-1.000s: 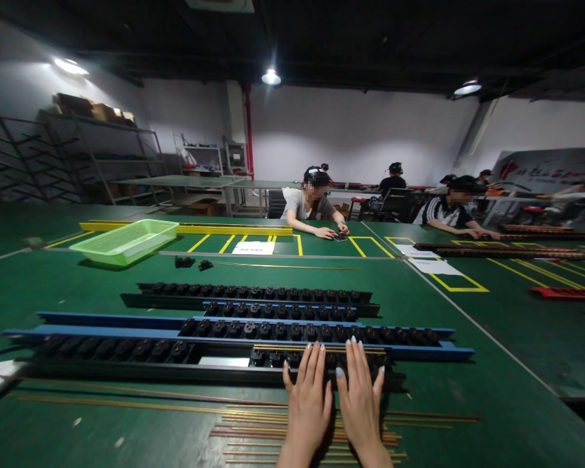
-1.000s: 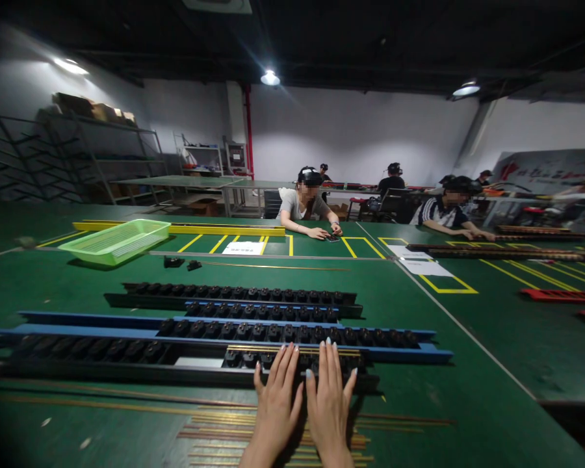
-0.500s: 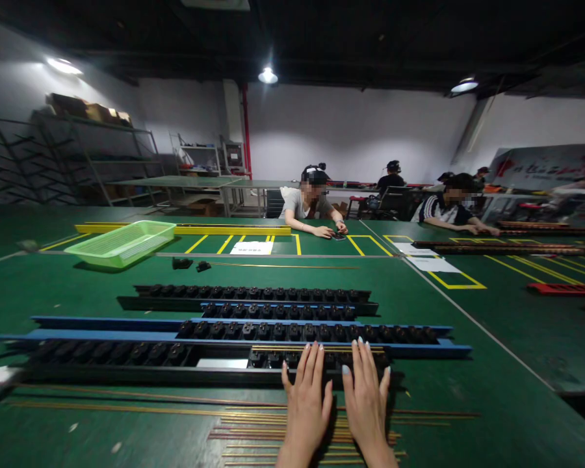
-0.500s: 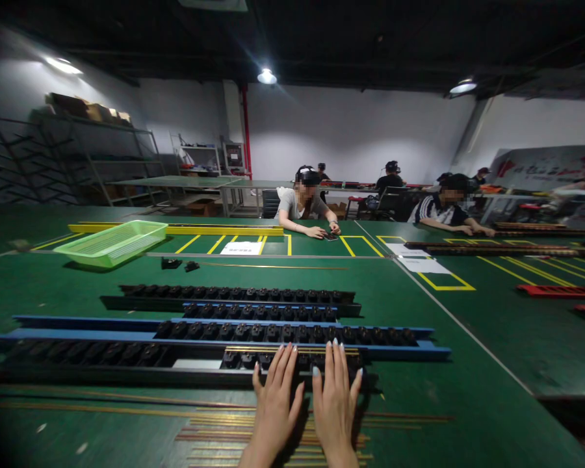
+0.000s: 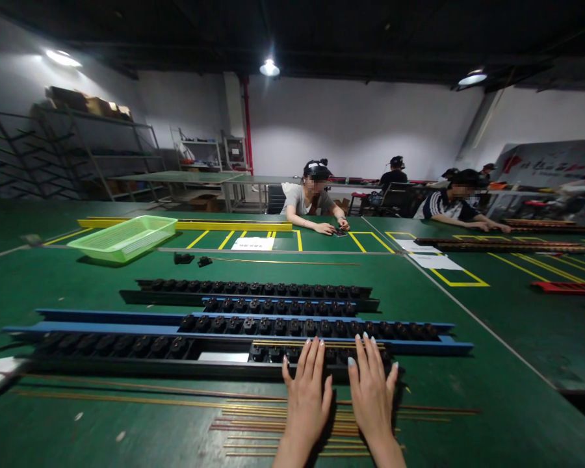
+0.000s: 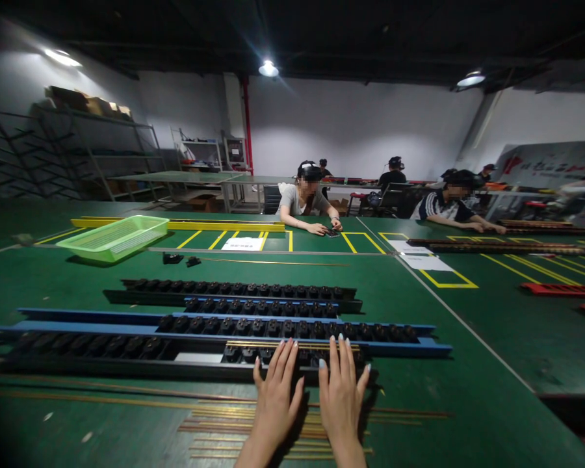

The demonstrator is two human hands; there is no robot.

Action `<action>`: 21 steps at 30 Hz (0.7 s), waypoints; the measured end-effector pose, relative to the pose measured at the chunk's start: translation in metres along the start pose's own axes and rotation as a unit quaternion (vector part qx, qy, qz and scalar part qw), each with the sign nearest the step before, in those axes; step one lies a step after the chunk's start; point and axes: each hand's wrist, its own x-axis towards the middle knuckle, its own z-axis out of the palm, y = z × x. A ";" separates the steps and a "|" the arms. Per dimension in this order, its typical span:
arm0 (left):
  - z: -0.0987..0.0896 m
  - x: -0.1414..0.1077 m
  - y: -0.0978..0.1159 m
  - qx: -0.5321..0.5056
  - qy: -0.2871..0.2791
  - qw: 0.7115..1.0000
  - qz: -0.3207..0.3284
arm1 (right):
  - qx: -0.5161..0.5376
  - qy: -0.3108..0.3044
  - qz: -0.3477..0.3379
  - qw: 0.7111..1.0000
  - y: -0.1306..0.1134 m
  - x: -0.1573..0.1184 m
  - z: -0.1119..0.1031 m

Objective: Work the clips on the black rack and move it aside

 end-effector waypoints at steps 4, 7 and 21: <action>0.000 0.000 0.000 -0.001 -0.006 1.000 -0.001 | 0.002 0.024 0.038 0.999 0.005 0.003 0.000; 0.001 0.000 0.001 -0.001 0.000 1.000 -0.003 | 0.006 0.027 0.044 0.999 0.010 0.005 0.001; -0.001 0.002 0.004 -0.013 0.009 1.000 -0.021 | 0.101 0.094 0.017 0.990 0.009 0.008 -0.014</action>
